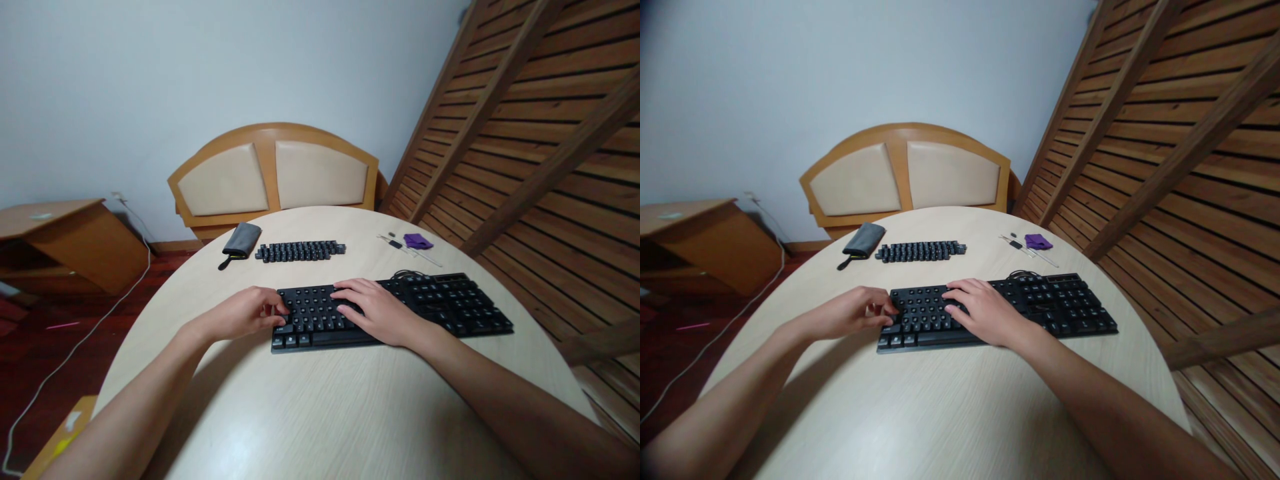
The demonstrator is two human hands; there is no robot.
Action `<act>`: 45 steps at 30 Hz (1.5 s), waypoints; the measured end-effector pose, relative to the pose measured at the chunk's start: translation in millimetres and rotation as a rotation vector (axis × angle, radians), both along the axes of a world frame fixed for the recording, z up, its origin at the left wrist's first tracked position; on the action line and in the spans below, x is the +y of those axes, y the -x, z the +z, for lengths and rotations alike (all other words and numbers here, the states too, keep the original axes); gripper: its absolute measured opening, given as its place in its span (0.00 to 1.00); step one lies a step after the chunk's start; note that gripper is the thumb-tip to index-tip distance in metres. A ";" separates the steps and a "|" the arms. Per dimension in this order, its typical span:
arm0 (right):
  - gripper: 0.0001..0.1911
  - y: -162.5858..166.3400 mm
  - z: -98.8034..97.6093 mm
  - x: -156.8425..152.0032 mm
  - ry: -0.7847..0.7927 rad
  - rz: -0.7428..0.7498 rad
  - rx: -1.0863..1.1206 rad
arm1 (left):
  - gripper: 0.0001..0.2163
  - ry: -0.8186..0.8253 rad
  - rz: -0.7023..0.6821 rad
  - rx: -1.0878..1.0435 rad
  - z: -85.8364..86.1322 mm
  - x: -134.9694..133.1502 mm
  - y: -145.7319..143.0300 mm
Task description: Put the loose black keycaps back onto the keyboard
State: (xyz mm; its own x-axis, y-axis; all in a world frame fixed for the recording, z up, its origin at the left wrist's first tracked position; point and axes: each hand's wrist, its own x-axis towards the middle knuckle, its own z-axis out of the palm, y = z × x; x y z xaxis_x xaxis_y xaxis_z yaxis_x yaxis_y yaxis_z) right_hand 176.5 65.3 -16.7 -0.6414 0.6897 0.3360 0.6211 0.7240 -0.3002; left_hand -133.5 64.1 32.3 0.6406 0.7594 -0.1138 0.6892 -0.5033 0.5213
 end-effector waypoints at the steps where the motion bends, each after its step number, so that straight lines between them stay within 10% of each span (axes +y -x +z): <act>1: 0.15 0.1 -0.3 0.2 0.000 0.001 0.004 | 0.08 -0.016 -0.014 0.004 -0.4 0.1 -0.3; 18: 0.15 0.9 -2.3 0.6 -0.006 0.006 0.019 | 0.10 0.323 0.147 -0.266 -23.2 9.7 5.7; 45: 0.15 1.4 -2.7 0.6 -0.002 0.002 0.018 | 0.09 0.406 0.167 -0.274 -32.3 16.6 6.4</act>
State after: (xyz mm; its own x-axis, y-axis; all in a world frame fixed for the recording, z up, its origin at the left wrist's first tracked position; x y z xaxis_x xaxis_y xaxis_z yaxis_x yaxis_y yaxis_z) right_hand 175.1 65.8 -19.4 -0.6370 0.6875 0.3487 0.6140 0.7260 -0.3099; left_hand -139.9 80.6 0.0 0.5618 0.7837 -0.2651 0.5534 -0.1178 0.8245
